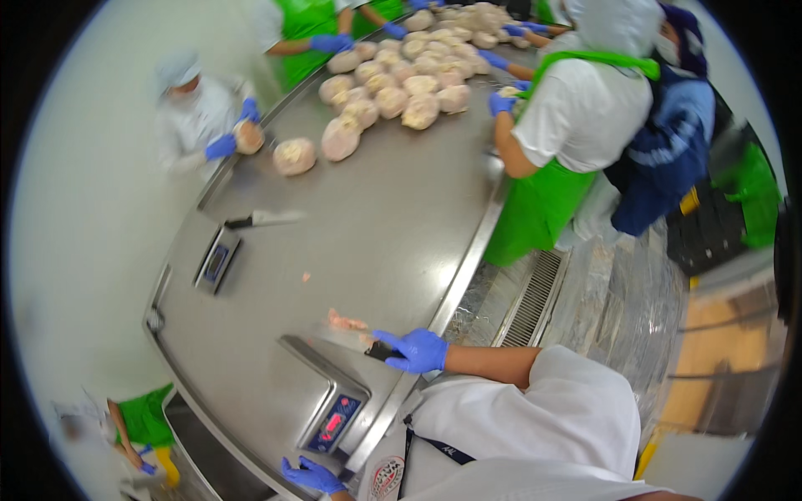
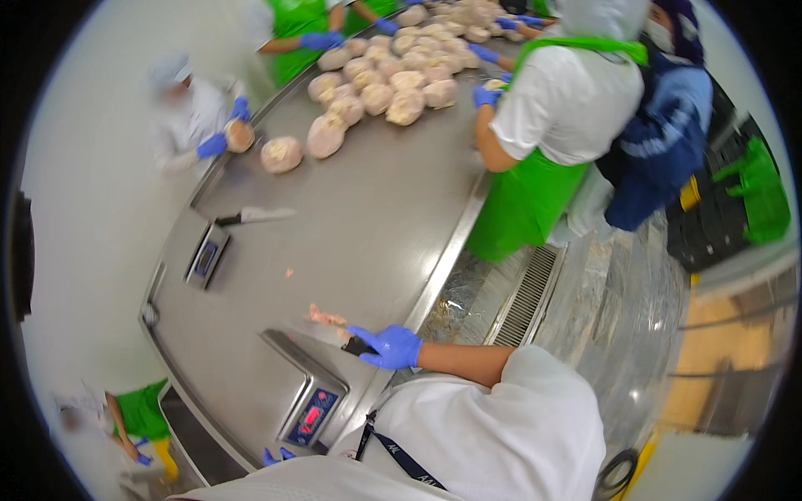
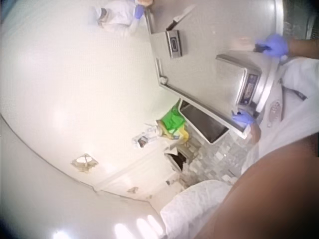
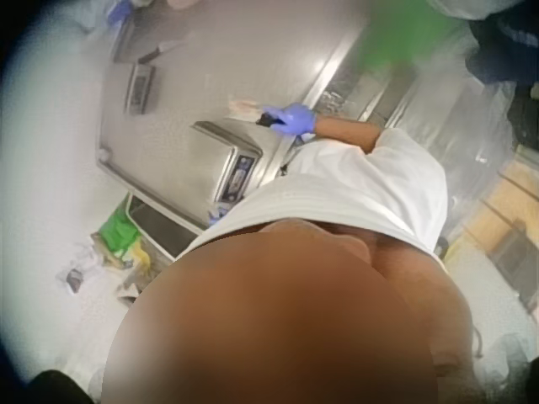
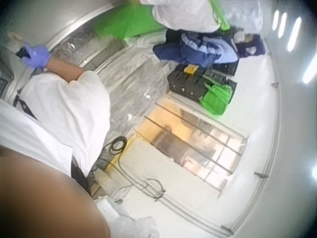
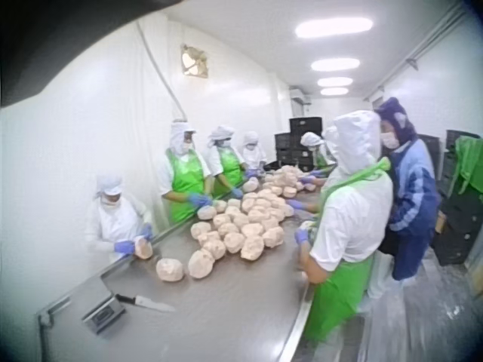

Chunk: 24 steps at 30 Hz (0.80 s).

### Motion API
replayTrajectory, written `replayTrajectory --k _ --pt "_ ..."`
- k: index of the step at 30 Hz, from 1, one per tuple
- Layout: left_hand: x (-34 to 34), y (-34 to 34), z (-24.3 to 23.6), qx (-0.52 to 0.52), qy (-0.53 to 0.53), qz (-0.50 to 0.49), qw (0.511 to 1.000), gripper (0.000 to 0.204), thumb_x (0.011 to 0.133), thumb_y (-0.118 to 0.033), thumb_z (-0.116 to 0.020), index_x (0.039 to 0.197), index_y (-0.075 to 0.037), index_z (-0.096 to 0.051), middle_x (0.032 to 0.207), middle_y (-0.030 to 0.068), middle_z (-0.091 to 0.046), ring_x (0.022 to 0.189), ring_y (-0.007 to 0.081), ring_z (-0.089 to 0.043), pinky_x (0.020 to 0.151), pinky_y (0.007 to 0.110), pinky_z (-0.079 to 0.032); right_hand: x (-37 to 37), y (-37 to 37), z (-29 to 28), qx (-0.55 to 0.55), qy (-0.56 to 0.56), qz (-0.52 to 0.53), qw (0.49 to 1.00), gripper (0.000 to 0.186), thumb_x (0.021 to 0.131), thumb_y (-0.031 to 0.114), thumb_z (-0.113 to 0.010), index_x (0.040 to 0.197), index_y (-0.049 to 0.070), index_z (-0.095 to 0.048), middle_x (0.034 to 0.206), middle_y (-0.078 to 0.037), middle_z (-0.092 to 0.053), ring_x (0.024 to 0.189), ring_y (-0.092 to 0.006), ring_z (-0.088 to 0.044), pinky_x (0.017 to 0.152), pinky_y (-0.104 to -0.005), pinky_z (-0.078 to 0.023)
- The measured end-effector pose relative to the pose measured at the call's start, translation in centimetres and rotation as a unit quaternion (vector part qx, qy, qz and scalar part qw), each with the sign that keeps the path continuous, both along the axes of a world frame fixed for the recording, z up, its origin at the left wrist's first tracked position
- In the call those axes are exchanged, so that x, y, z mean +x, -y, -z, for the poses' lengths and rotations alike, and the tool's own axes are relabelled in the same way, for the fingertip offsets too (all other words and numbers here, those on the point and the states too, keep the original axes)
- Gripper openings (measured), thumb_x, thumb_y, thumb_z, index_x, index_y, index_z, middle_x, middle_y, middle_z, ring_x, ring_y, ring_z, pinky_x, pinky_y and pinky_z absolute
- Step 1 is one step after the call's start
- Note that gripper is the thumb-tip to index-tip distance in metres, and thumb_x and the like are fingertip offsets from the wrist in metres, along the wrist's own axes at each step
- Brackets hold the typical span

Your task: The person places a packaged meat item on a digital scale, removes the plastic wrap, and trims the meat with a knife while checking the weight. The trimmed pieces are set aside on the stainless steel table.

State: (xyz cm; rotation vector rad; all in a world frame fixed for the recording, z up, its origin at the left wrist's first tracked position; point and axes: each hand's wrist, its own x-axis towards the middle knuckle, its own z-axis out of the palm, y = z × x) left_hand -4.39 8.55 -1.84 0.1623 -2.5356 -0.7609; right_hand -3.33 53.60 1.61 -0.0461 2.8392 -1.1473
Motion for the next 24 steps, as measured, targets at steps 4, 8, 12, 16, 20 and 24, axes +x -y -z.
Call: replayTrajectory --k 4,8,12,16,20,24 --pt "6.4 -0.4 1.9 0.012 0.045 -0.01 0.999 0.047 0.098 -0.02 -0.055 0.136 0.004 -0.042 0.135 0.0217 -0.046 0.124 0.0345 -0.044 0.107 0.044 -0.034 0.1 0.5 0.8 0.011 -0.026 0.026 0.999 0.069 0.091 0.043 -0.057 0.149 0.017 -0.031 0.073 -0.018 -0.067 0.06 -0.04 -0.064 0.058 -0.0498 -0.052" --pt "5.2 -1.7 0.6 0.072 0.069 -0.081 0.992 0.043 0.095 -0.014 -0.056 0.134 0.002 -0.045 0.132 0.0203 -0.049 0.122 0.0333 -0.048 0.099 0.042 -0.041 -0.3 0.9 1.5 0.02 -0.081 0.023 0.996 0.061 0.089 0.038 -0.062 0.143 0.018 -0.043 0.069 -0.014 -0.067 0.058 -0.0363 -0.064 0.056 -0.0476 -0.052" --pt "5.9 -2.0 0.9 0.052 0.062 -0.139 0.987 0.041 0.093 -0.015 -0.059 0.13 0.0 -0.05 0.129 0.0169 -0.052 0.117 0.0316 -0.053 0.094 0.041 -0.046 -1.0 1.7 1.1 0.023 -0.091 0.032 0.995 0.054 0.088 0.035 -0.065 0.137 0.016 -0.052 0.069 -0.013 -0.067 0.059 -0.0351 -0.065 0.056 -0.0462 -0.052" --pt "6.8 -2.4 0.0 0.061 0.056 -0.163 0.983 0.041 0.091 -0.02 -0.06 0.127 0.0 -0.054 0.128 0.0196 -0.054 0.12 0.0347 -0.052 0.102 0.043 -0.042 -0.7 2.4 1.0 0.002 -0.08 0.049 0.996 0.044 0.089 0.033 -0.065 0.128 0.015 -0.06 0.071 -0.015 -0.067 0.061 -0.0352 -0.065 0.057 -0.0456 -0.051" --pt "5.3 -2.9 -1.4 0.038 0.065 -0.144 0.987 0.034 0.088 -0.016 -0.057 0.12 -0.007 -0.057 0.125 0.0196 -0.055 0.119 0.0373 -0.051 0.101 0.044 -0.044 -0.2 1.9 2.3 -0.007 -0.02 0.084 0.996 0.032 0.093 0.026 -0.059 0.123 0.015 -0.065 0.073 -0.018 -0.067 0.061 -0.0332 -0.064 0.058 -0.0441 -0.049" --pt "6.5 -2.6 -0.4 0.056 0.061 -0.174 0.981 0.027 0.087 -0.013 -0.056 0.113 -0.007 -0.058 0.117 0.0186 -0.057 0.105 0.038 -0.058 0.089 0.046 -0.049 0.0 1.1 4.2 0.026 -0.093 0.025 0.995 0.029 0.097 0.022 -0.052 0.121 0.013 -0.066 0.084 -0.019 -0.069 0.07 -0.0344 -0.067 0.063 -0.0441 -0.05"
